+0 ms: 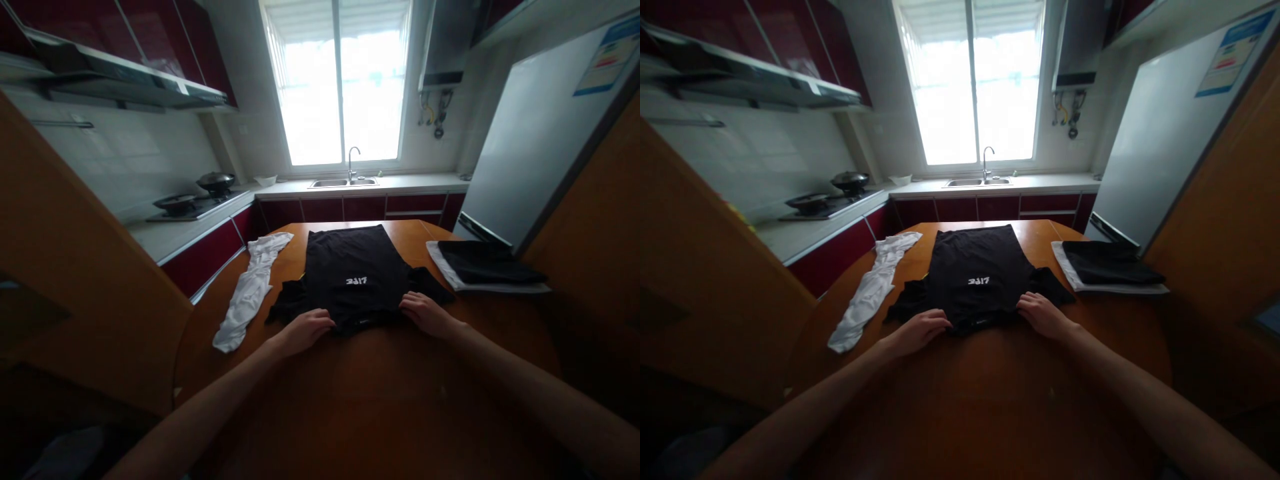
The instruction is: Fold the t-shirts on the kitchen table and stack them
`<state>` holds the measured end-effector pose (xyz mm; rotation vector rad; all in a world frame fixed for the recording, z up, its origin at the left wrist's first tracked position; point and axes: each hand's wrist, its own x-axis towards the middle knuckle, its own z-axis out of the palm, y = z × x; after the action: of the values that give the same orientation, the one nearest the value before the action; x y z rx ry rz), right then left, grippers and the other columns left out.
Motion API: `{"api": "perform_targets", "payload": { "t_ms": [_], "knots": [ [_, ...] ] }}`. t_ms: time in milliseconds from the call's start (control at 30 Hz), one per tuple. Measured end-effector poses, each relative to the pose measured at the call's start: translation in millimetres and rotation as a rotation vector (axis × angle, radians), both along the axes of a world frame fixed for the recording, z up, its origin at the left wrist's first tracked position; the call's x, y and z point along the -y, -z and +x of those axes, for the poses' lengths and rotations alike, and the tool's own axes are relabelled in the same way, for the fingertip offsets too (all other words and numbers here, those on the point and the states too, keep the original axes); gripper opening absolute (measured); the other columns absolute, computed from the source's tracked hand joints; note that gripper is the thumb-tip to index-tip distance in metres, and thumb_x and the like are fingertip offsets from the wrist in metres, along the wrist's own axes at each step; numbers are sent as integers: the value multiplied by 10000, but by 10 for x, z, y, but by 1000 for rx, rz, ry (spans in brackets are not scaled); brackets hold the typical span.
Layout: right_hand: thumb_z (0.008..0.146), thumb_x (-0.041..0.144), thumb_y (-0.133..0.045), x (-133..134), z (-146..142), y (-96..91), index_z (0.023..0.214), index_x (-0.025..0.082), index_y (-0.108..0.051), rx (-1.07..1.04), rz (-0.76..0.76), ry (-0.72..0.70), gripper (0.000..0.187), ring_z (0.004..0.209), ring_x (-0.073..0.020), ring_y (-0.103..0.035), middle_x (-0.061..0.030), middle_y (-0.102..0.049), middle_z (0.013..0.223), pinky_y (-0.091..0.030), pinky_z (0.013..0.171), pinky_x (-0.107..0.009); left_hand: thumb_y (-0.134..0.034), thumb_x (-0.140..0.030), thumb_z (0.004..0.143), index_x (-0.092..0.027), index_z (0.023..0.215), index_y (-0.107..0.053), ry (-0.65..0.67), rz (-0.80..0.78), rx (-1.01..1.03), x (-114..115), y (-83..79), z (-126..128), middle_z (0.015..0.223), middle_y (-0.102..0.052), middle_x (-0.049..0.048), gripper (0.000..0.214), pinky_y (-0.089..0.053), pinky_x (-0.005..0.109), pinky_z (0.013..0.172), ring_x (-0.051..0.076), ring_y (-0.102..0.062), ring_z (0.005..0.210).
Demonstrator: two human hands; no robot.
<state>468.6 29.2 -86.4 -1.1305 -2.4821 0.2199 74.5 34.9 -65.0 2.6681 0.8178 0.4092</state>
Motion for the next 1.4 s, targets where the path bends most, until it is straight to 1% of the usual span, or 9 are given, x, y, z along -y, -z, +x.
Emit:
{"api": "perform_targets", "payload": {
  "t_ms": [133,267,400,533,700,867,1033,1233,1400],
  "knots": [
    [1046,438,-389,107,44,-72,808,199,-673,-124,-244,-43,441,753,-172,-608,-47,-669,841,-489,752,-291,-437,-430,1038,-172,1068,-747,-9,-313,72,-103,-111,-242,964,-745,72,404,-537,272,815,178,-688,867],
    [1034,400,-377,-17,206,29,1052,208,-701,-254,-92,204,376,1026,-222,-643,-88,-692,1088,-489,963,-351,-401,-390,1030,-183,1263,-673,-357,-24,225,-338,-32,-491,1273,-683,105,413,-459,381,1078,231,-622,1195],
    [991,387,-393,-196,414,323,1397,161,-554,-149,18,453,492,1364,-274,-486,-151,-540,1451,-352,1169,-429,-362,-394,1026,-197,1496,-472,-521,113,29,-472,290,-656,1545,-467,126,521,-338,462,1185,258,-437,1426],
    [984,503,-363,-127,449,589,1540,67,-369,28,-30,634,707,1504,-327,-281,-213,-334,1607,-255,1214,-495,-336,-457,1038,-238,1595,-284,-645,169,-179,-354,558,-744,1648,-282,135,601,-274,563,1185,319,-257,1519],
    [973,565,-325,142,353,746,1531,-3,-357,105,-64,809,797,1509,-360,-253,-252,-321,1598,-221,1219,-513,-360,-519,1015,-133,1557,-363,-792,184,-341,-148,645,-806,1609,-316,225,666,-296,593,1153,380,-248,1511],
    [987,517,-332,128,193,550,1495,19,-432,75,-16,807,718,1508,-364,-255,-247,-320,1601,-229,1205,-537,-367,-489,1012,-96,1509,-437,-789,185,-343,-208,405,-550,1595,-344,234,637,-276,592,1165,389,-286,1496],
    [1000,431,-367,-177,-367,269,1471,111,-498,-44,-20,646,584,1512,-321,-259,-193,-352,1603,-234,1201,-526,-329,-453,1037,-134,1529,-408,-688,153,-248,-423,310,35,1614,-334,186,592,-276,519,1188,326,-276,1511],
    [1008,473,-383,-342,-749,388,1524,143,-434,12,-107,623,615,1525,-306,-224,-170,-312,1627,-181,1213,-520,-329,-544,1028,-198,1567,-359,-671,91,-283,-458,390,275,1647,-251,172,641,-217,548,1200,336,-206,1532],
    [1001,501,-385,-127,-751,524,1538,146,-423,49,-100,657,645,1528,-305,-215,-169,-297,1633,-148,1222,-512,-343,-573,1014,-238,1576,-351,-663,77,-315,-264,394,183,1660,-226,143,654,-213,564,1197,370,-164,1535]
  ]
}}
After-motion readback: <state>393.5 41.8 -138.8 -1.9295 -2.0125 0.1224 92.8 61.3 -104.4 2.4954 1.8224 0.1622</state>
